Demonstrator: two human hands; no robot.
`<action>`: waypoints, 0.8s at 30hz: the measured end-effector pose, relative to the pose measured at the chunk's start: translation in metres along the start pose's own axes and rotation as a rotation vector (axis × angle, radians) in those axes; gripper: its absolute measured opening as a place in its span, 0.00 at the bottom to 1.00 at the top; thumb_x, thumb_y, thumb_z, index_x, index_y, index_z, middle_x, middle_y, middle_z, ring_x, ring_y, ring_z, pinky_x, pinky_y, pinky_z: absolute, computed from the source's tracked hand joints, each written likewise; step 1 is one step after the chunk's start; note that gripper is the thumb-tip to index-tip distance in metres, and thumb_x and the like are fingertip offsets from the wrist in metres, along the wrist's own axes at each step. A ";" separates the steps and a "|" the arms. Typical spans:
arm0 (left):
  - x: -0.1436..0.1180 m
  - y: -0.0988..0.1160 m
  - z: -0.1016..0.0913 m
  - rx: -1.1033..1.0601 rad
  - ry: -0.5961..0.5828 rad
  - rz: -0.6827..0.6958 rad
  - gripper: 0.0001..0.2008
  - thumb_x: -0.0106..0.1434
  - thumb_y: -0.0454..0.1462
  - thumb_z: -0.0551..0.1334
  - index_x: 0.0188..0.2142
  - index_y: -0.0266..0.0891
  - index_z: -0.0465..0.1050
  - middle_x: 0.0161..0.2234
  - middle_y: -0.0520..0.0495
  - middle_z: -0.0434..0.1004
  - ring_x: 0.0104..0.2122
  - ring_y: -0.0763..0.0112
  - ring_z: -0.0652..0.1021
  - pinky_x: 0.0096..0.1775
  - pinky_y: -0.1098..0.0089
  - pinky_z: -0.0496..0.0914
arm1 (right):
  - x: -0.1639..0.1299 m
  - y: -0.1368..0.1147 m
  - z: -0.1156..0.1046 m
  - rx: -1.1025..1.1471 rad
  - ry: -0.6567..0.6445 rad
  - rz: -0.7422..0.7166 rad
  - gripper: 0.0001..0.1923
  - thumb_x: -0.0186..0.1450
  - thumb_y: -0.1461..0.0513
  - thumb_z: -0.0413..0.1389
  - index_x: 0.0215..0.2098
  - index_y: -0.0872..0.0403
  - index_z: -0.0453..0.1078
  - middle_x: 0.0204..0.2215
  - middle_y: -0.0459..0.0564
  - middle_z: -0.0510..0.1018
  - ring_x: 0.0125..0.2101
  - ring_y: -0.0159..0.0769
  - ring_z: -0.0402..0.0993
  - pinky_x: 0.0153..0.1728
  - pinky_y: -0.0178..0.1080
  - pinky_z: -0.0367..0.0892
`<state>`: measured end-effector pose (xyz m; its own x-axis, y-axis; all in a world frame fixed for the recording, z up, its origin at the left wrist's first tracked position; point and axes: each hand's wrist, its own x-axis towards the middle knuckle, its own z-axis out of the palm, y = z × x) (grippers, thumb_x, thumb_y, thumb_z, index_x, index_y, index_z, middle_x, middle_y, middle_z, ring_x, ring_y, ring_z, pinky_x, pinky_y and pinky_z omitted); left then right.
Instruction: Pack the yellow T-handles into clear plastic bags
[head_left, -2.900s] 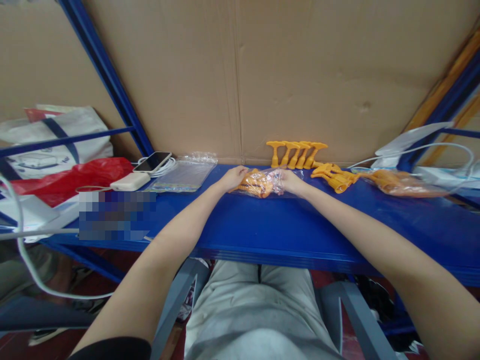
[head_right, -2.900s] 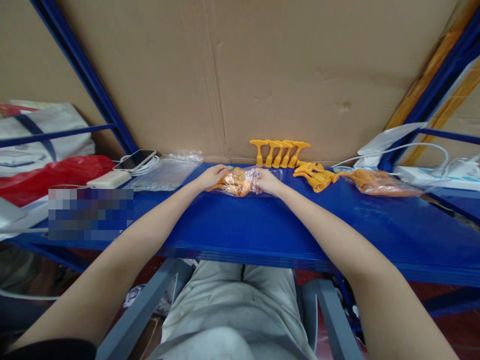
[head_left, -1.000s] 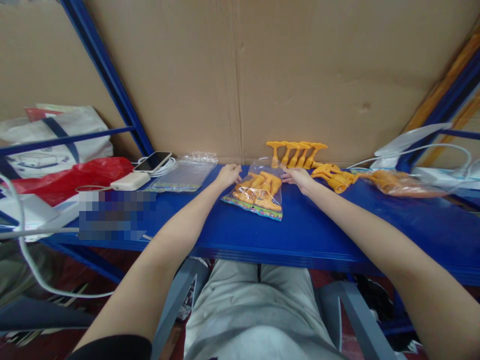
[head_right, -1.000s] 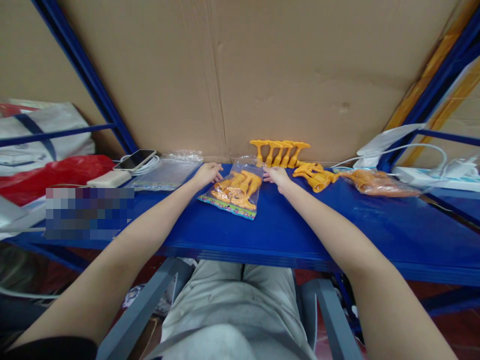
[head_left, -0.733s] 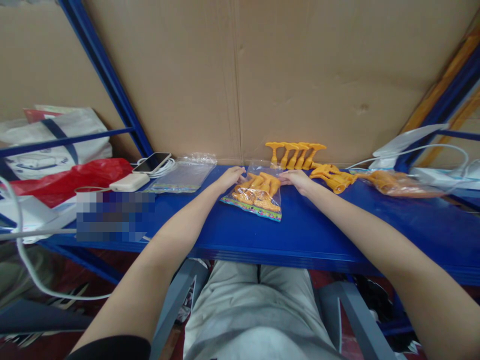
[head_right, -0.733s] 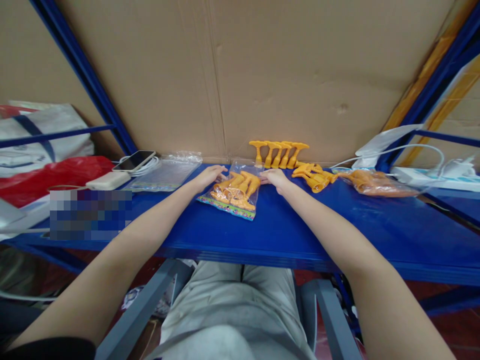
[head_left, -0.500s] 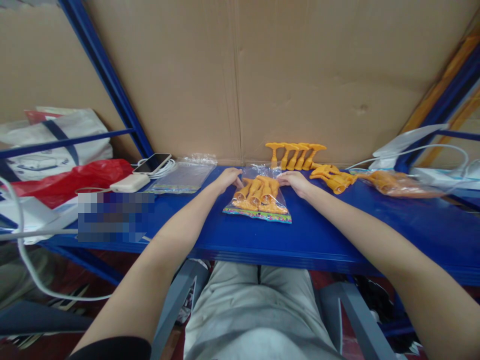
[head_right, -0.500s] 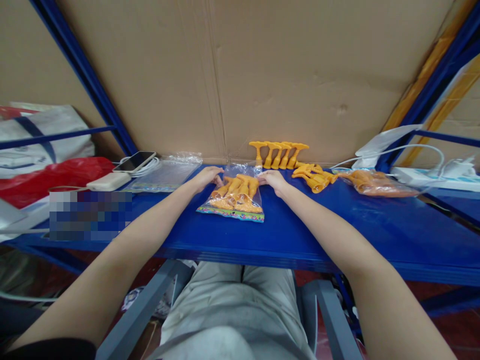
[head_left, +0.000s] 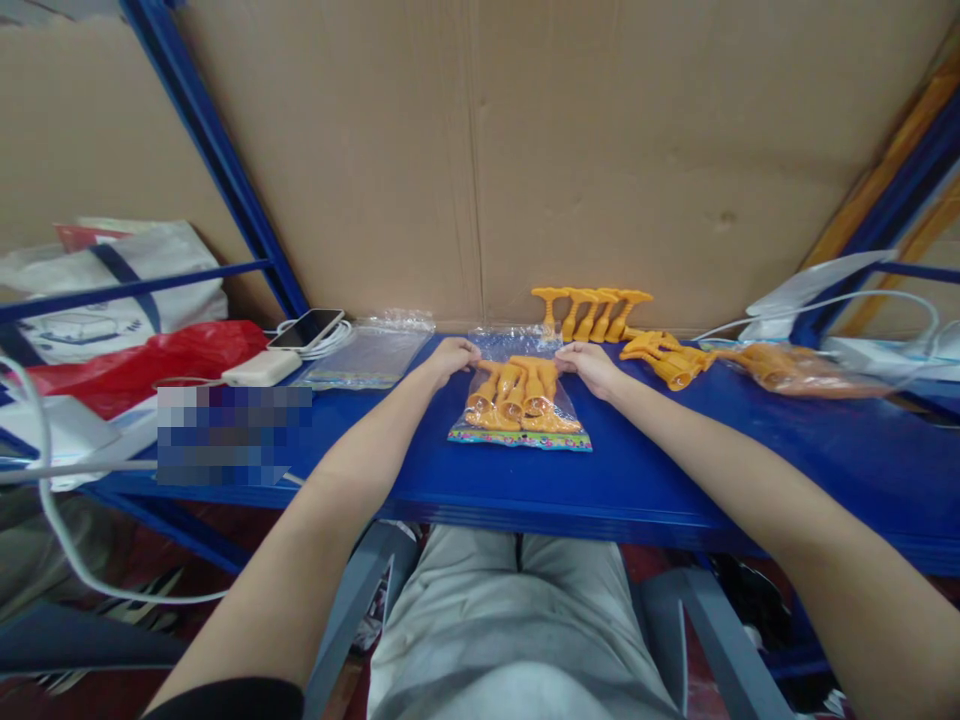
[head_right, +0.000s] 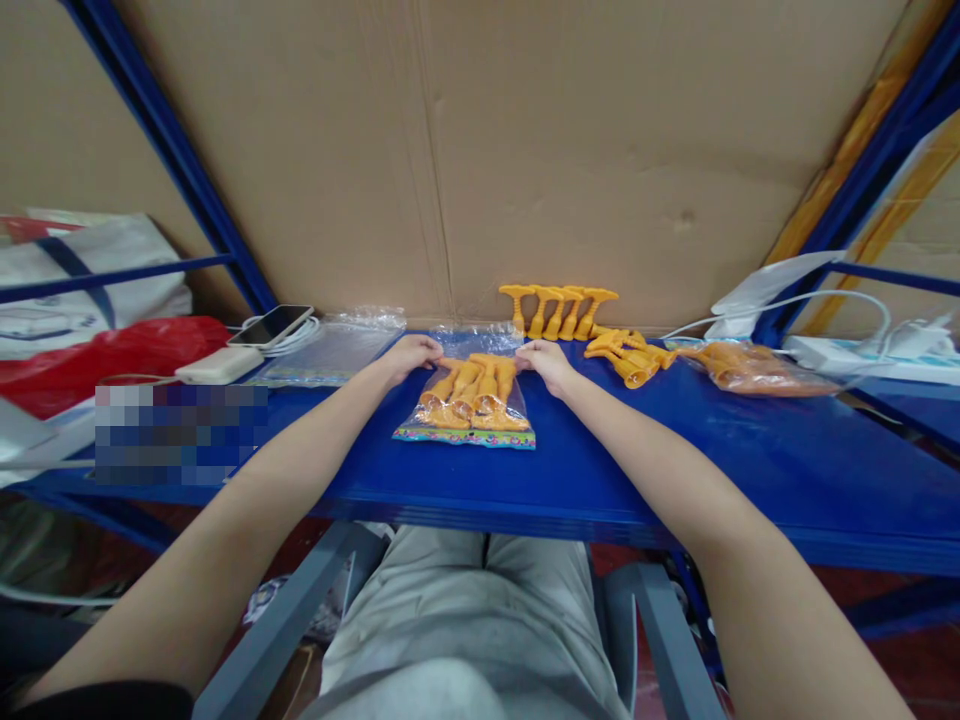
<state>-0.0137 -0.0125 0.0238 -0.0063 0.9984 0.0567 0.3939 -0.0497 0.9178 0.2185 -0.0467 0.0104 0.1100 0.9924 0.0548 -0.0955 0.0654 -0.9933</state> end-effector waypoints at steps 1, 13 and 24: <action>0.000 0.000 0.001 0.004 0.010 0.001 0.10 0.53 0.24 0.62 0.20 0.36 0.67 0.17 0.55 0.69 0.21 0.77 0.71 0.26 0.77 0.63 | 0.000 0.000 0.000 0.011 0.019 0.002 0.16 0.60 0.76 0.54 0.19 0.56 0.65 0.15 0.44 0.72 0.17 0.25 0.69 0.26 0.29 0.68; 0.001 -0.005 -0.006 -0.057 -0.159 0.084 0.07 0.48 0.27 0.65 0.29 0.36 0.76 0.25 0.50 0.79 0.25 0.75 0.76 0.30 0.75 0.69 | 0.005 0.002 -0.009 -0.041 -0.147 0.025 0.08 0.55 0.74 0.56 0.25 0.55 0.70 0.16 0.42 0.71 0.18 0.26 0.66 0.23 0.31 0.64; 0.004 -0.005 0.000 0.137 -0.113 0.186 0.10 0.43 0.24 0.58 0.15 0.37 0.72 0.25 0.48 0.80 0.31 0.69 0.79 0.37 0.70 0.73 | 0.007 0.005 -0.011 -0.162 -0.206 -0.078 0.06 0.48 0.71 0.53 0.18 0.54 0.65 0.16 0.41 0.67 0.19 0.27 0.62 0.24 0.31 0.61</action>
<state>-0.0159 -0.0084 0.0190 0.1778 0.9696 0.1681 0.4993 -0.2361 0.8337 0.2293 -0.0407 0.0043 -0.0942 0.9864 0.1348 0.0671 0.1414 -0.9877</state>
